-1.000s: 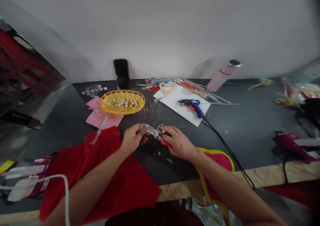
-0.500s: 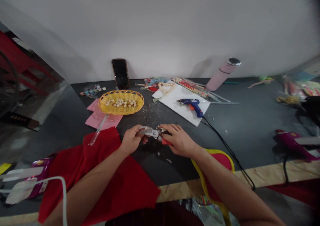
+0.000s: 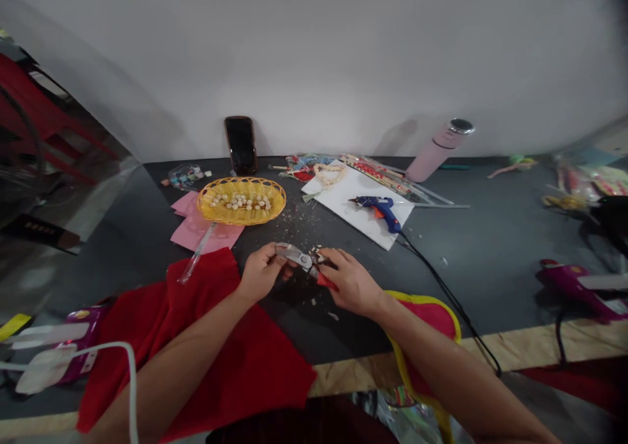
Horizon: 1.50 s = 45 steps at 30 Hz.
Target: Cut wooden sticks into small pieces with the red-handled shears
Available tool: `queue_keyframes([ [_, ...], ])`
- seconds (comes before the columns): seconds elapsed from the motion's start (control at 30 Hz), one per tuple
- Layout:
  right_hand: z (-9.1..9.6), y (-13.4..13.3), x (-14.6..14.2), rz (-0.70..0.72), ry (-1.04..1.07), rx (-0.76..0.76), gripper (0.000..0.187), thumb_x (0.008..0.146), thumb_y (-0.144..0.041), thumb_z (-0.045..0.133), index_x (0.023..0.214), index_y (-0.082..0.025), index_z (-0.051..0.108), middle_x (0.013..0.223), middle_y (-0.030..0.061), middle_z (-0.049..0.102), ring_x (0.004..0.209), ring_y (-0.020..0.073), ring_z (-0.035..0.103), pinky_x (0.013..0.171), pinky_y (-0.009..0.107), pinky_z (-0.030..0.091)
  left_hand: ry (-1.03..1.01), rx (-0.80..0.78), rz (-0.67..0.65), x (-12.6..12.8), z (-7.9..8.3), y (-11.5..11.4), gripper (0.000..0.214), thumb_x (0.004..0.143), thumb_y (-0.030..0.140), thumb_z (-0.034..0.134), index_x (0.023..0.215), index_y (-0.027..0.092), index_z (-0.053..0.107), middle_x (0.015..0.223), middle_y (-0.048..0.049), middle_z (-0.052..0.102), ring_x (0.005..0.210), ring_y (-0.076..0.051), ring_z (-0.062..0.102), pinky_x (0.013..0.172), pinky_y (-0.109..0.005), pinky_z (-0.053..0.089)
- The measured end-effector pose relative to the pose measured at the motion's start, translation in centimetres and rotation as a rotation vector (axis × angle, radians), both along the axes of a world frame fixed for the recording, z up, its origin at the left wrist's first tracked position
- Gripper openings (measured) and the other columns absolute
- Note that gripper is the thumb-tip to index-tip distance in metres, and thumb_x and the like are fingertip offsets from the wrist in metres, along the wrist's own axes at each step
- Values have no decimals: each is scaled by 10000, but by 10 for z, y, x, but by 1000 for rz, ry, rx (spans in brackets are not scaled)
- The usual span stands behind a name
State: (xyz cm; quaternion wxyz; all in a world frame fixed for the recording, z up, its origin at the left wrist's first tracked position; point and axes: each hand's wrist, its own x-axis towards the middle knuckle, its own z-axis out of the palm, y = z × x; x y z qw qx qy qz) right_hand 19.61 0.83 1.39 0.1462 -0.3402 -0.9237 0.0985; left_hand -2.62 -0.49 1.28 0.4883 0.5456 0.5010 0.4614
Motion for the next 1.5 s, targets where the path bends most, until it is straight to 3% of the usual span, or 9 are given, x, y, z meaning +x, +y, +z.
queue_keyframes([
  [0.23, 0, 4, -1, -4, 13, 6, 299, 710, -92, 517, 975, -190, 614, 1270, 105, 474, 1072, 257, 464, 881, 411, 411, -24, -22, 67, 2, 2, 1, 116, 785, 267, 587, 834, 162, 590, 629, 19, 611, 518, -109, 582, 515, -212, 474],
  [0.4, 4, 5, 0, 8, 3, -7, 338, 696, -99, 537, 1008, -208, 608, 1304, 86, 460, 1083, 256, 461, 877, 402, 400, 92, -15, 98, 1, 5, 0, 64, 785, 217, 552, 767, 170, 593, 544, 34, 595, 494, -110, 570, 519, -205, 457],
  [0.7, 7, 6, 5, 47, -23, -31, 338, 722, -125, 527, 1041, -211, 602, 1329, 87, 443, 1095, 265, 450, 883, 413, 395, 138, -17, 36, 0, 5, 0, 179, 730, 88, 486, 823, 173, 614, 562, 36, 632, 486, -113, 590, 509, -205, 478],
  [0.9, 5, 7, 6, 57, -26, -29, 344, 715, -129, 530, 1041, -209, 606, 1315, 99, 448, 1102, 270, 447, 881, 415, 396, 135, -12, -16, 0, 4, 0, 171, 762, 116, 481, 826, 172, 629, 555, 29, 626, 480, -116, 593, 510, -213, 486],
  [1.1, 4, 5, 5, 35, -37, -11, 322, 703, -111, 531, 1002, -190, 619, 1277, 119, 467, 1064, 265, 467, 879, 412, 411, 94, -33, 6, 2, 4, 0, 121, 803, 197, 506, 758, 166, 614, 582, 12, 632, 476, -113, 587, 489, -210, 481],
  [1.5, 1, 1, 2, 30, -8, -20, 291, 704, -92, 518, 966, -180, 609, 1230, 119, 484, 1078, 254, 473, 894, 395, 427, 1, -32, 32, 2, 0, 0, 167, 807, 302, 560, 840, 148, 615, 677, -16, 665, 513, -118, 598, 509, -225, 501],
])
